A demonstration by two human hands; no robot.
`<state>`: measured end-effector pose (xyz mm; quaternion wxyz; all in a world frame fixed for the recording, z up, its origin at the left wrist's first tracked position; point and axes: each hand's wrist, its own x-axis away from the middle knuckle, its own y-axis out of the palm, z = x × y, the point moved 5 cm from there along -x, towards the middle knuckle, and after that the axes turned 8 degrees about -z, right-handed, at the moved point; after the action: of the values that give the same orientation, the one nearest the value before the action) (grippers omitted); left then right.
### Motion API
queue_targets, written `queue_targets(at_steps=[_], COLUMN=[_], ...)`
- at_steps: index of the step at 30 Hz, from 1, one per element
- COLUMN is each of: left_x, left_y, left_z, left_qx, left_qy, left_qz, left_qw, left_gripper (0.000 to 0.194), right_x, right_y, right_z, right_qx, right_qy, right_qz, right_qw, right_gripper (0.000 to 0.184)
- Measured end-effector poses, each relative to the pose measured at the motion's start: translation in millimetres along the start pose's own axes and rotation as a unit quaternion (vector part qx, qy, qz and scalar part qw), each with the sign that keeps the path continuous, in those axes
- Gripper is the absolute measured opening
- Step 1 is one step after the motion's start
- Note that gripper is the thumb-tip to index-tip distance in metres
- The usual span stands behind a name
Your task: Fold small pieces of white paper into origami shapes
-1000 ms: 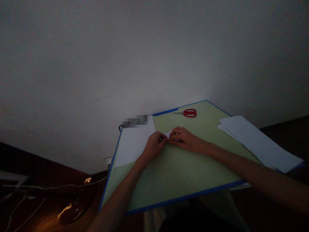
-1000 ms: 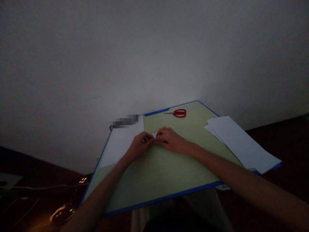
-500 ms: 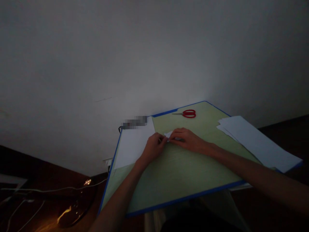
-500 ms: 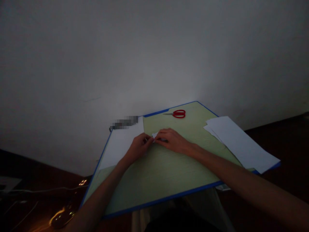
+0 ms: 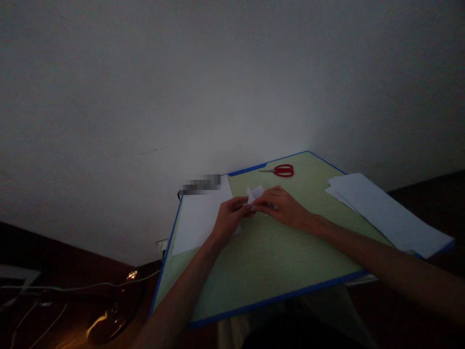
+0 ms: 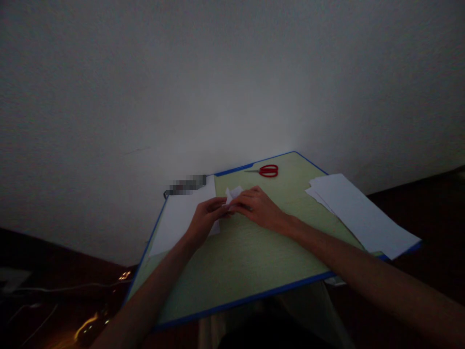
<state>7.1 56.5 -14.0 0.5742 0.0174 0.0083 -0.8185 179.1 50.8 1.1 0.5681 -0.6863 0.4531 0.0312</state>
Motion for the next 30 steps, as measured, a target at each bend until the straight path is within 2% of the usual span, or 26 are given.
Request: queue_targets(at_steps=[8,12,17,20,23,27,30], left_x=[-0.4,1.3,1.9,0.5,-1.3,-2.8,-2.8], left_y=[2.4,5.4,6.6,4.2,-0.7,-8.3,-10.1], left_z=[-3.1,0.6,2.1,0.8,0.0,0.6,3.2], left_qx=[0.029,0.025,0.016,0.017,0.027,0.050,0.047], left_qy=[-0.001,0.005,0.010,0.015,0.024,0.032,0.046], left_qz=[-0.019,-0.027,-0.029,-0.008,0.029,0.081,0.096], left_qw=[0.999,0.999,0.999,1.000,0.999,0.995,0.993], left_gripper=[0.035,0.038,0.039,0.038,0.036,0.037,0.038], right_x=[0.9,0.6,-0.9,-1.0,0.1,2.1,2.2], right_y=[-6.4,-12.0,-15.0,-12.8,-12.1,-18.1,-22.7], right_z=[0.3,1.5,1.9,2.5,-0.1,-2.1,2.1], right_qx=[-0.001,-0.010,0.011,0.005,0.008,0.017,0.002], right_qy=[0.050,0.079,0.059,0.045,0.029,0.027,0.048], right_qz=[0.052,0.062,0.061,0.052,0.050,0.085,0.112], right_qw=[0.997,0.995,0.996,0.998,0.998,0.996,0.993], right_gripper=[0.021,0.030,0.035,0.030,0.017,0.019,0.012])
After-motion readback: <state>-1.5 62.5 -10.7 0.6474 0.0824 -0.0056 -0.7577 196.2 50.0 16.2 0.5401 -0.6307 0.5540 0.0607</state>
